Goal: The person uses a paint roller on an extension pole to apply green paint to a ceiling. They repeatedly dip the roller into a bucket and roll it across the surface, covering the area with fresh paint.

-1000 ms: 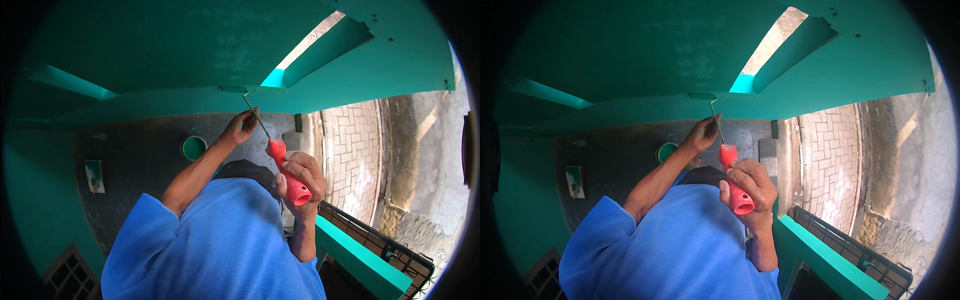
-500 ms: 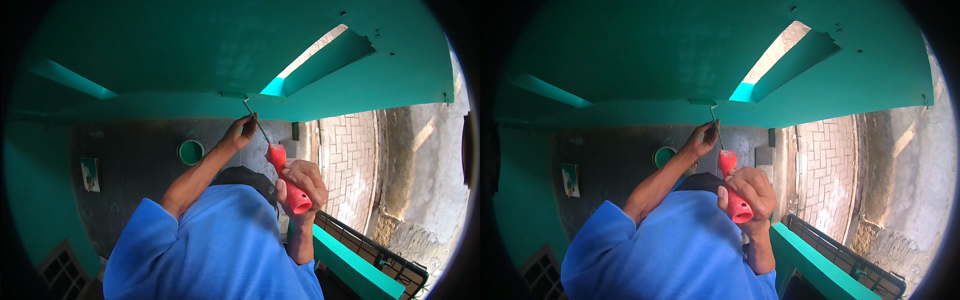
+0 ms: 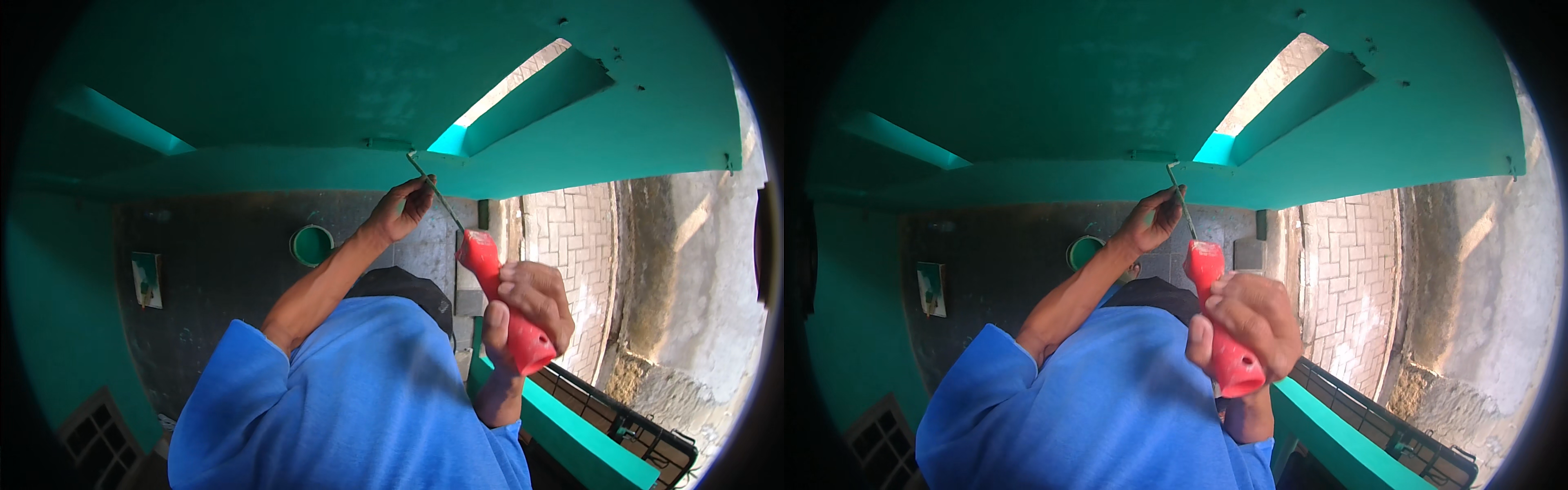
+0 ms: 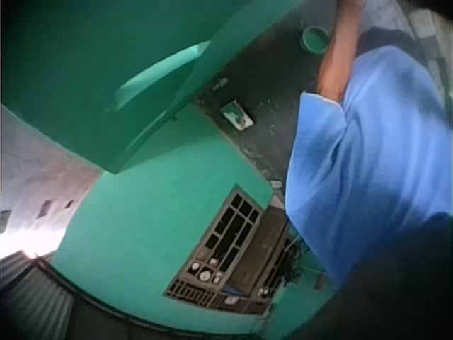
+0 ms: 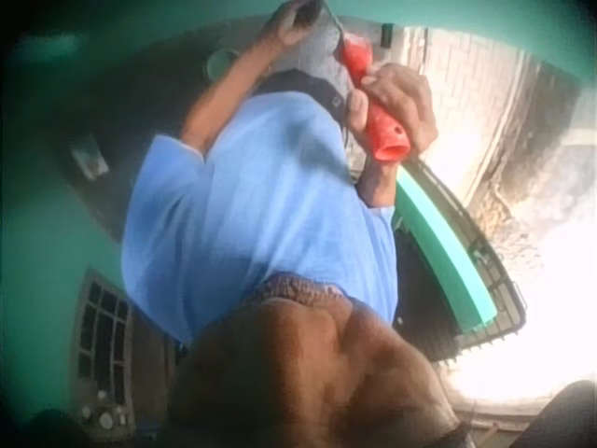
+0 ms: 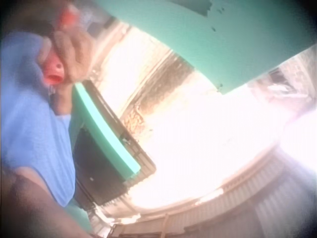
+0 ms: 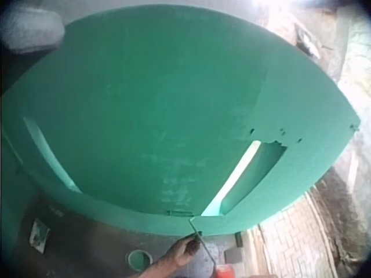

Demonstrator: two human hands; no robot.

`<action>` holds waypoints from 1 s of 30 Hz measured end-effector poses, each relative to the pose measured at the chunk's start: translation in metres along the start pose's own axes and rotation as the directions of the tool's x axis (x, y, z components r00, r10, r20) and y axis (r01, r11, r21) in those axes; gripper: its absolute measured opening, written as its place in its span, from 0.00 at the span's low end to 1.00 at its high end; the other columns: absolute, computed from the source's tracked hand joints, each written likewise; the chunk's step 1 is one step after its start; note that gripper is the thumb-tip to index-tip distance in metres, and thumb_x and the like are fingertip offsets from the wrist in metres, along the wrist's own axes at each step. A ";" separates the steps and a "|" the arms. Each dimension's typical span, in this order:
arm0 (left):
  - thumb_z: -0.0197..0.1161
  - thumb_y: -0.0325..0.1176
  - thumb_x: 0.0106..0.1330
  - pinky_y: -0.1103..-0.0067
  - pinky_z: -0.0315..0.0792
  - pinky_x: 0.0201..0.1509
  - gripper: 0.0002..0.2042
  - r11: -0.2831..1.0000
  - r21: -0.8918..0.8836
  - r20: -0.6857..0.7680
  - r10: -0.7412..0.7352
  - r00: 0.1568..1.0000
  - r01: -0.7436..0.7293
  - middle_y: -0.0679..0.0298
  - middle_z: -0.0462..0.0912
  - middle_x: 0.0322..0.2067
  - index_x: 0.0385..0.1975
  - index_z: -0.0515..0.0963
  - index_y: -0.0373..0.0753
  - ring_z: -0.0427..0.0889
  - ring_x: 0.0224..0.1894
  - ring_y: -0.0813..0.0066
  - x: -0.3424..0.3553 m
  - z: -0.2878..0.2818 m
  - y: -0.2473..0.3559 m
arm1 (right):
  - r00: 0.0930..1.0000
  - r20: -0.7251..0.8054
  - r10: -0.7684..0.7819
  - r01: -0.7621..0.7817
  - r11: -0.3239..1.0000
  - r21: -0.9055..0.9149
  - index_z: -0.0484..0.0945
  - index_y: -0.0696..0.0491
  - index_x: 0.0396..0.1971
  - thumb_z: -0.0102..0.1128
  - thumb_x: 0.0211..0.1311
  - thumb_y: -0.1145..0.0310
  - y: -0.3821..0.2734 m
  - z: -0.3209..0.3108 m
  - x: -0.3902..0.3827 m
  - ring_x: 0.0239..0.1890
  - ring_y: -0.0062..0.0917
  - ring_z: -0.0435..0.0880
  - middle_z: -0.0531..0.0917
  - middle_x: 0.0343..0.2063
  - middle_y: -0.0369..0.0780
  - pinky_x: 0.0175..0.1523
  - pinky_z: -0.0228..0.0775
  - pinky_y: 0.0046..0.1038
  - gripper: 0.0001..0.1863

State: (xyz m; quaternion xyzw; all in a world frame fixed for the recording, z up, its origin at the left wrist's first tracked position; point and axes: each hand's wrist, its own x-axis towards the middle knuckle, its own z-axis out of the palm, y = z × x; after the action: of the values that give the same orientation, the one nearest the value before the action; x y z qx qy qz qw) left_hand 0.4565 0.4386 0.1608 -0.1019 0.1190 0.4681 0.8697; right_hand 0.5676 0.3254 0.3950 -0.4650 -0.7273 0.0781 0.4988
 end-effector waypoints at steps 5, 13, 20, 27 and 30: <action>0.55 0.25 0.59 0.84 0.78 0.33 0.04 0.999 0.034 0.016 -0.002 1.000 0.001 0.62 0.78 0.31 0.32 0.73 0.32 0.80 0.31 0.77 -0.009 0.026 0.000 | 0.996 -0.039 -0.077 0.078 0.997 0.017 0.74 0.57 0.22 0.60 0.42 0.70 -0.013 -0.013 0.013 0.27 0.32 0.78 0.77 0.23 0.43 0.36 0.73 0.33 0.07; 0.56 0.25 0.58 0.85 0.78 0.33 0.04 1.000 0.012 0.023 0.003 1.000 -0.003 0.61 0.78 0.31 0.31 0.73 0.32 0.79 0.31 0.76 -0.004 0.026 0.000 | 0.998 -0.012 -0.056 0.056 0.998 0.016 0.74 0.58 0.24 0.59 0.42 0.72 -0.008 -0.017 0.018 0.28 0.32 0.78 0.76 0.23 0.43 0.34 0.72 0.29 0.08; 0.54 0.24 0.59 0.83 0.79 0.35 0.05 0.994 0.108 0.097 -0.016 0.995 0.006 0.59 0.78 0.33 0.33 0.71 0.31 0.80 0.32 0.75 -0.018 0.056 -0.007 | 0.976 -0.083 -0.200 0.204 0.978 0.039 0.72 0.58 0.27 0.58 0.47 0.65 -0.029 -0.040 0.023 0.29 0.33 0.77 0.75 0.24 0.45 0.34 0.71 0.30 0.12; 0.55 0.25 0.59 0.83 0.78 0.34 0.04 0.990 0.100 -0.022 0.099 0.995 -0.096 0.62 0.78 0.30 0.32 0.73 0.33 0.79 0.30 0.77 0.004 0.004 -0.002 | 0.998 -0.015 0.056 -0.055 0.995 0.080 0.74 0.59 0.21 0.60 0.41 0.77 0.010 0.001 0.021 0.28 0.29 0.79 0.77 0.23 0.44 0.36 0.71 0.27 0.05; 0.53 0.26 0.60 0.83 0.78 0.35 0.04 0.988 0.121 -0.049 0.099 0.994 -0.092 0.63 0.78 0.31 0.32 0.72 0.34 0.79 0.31 0.78 0.007 -0.014 0.003 | 1.000 0.014 0.017 -0.018 0.997 0.072 0.74 0.59 0.22 0.61 0.38 0.79 0.014 0.006 0.009 0.28 0.27 0.79 0.77 0.23 0.42 0.34 0.71 0.24 0.07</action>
State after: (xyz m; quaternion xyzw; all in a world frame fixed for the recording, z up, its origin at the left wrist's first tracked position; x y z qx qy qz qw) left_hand 0.4562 0.4414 0.1457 -0.0570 0.1750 0.4983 0.8472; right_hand 0.5702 0.3424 0.3899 -0.4524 -0.7234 0.1119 0.5095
